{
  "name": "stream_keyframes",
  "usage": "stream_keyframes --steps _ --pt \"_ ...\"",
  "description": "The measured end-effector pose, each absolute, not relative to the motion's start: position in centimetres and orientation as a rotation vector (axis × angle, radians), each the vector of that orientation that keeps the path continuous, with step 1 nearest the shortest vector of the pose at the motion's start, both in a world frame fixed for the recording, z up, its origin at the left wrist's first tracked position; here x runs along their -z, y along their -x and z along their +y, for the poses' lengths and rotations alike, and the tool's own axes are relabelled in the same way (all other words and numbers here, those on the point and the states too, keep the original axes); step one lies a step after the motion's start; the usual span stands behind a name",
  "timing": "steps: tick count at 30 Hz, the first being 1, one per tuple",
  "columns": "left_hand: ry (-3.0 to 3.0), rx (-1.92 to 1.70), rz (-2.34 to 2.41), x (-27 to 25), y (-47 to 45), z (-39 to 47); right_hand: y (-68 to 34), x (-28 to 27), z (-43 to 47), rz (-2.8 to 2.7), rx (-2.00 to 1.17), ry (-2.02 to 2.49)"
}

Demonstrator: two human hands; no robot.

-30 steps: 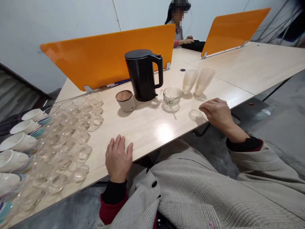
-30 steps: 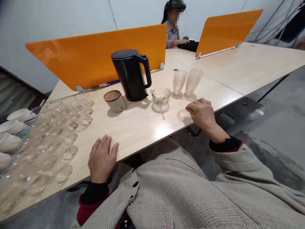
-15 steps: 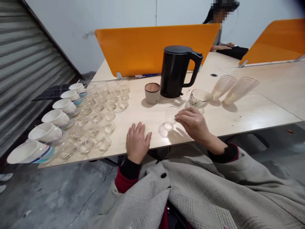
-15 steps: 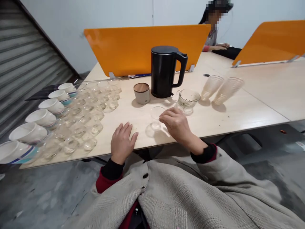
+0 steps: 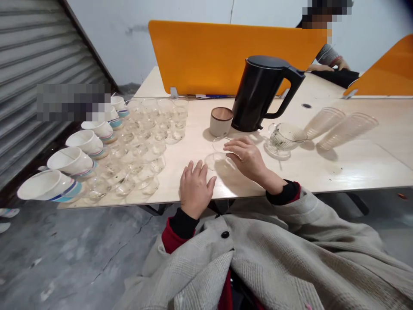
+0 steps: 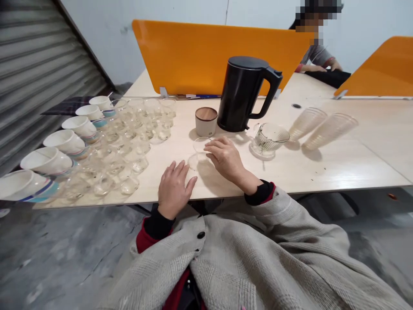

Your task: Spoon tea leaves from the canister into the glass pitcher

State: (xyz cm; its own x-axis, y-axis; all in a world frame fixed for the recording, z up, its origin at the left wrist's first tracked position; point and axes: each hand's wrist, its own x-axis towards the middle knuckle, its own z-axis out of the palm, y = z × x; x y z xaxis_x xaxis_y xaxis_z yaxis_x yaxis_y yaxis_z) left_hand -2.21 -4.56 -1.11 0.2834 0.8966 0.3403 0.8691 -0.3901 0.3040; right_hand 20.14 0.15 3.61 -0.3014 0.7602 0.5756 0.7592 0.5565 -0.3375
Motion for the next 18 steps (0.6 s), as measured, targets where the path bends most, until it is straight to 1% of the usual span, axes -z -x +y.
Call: stream_keyframes --steps 5,13,15,18 --pt "-2.516 -0.666 1.599 0.5 2.4 -4.7 -21.7 -3.9 -1.8 -1.975 0.055 1.242" --pt "-2.496 -0.660 1.517 0.4 2.5 -4.6 -24.2 -2.9 -4.5 -1.864 0.047 1.330" --pt "-2.450 -0.738 1.433 0.3 2.7 -4.5 -24.7 -2.6 -4.8 -1.851 0.043 1.318" --pt "-2.224 -0.981 1.172 0.0 3.1 -4.5 -25.2 -2.1 -5.1 -1.826 0.028 1.317"
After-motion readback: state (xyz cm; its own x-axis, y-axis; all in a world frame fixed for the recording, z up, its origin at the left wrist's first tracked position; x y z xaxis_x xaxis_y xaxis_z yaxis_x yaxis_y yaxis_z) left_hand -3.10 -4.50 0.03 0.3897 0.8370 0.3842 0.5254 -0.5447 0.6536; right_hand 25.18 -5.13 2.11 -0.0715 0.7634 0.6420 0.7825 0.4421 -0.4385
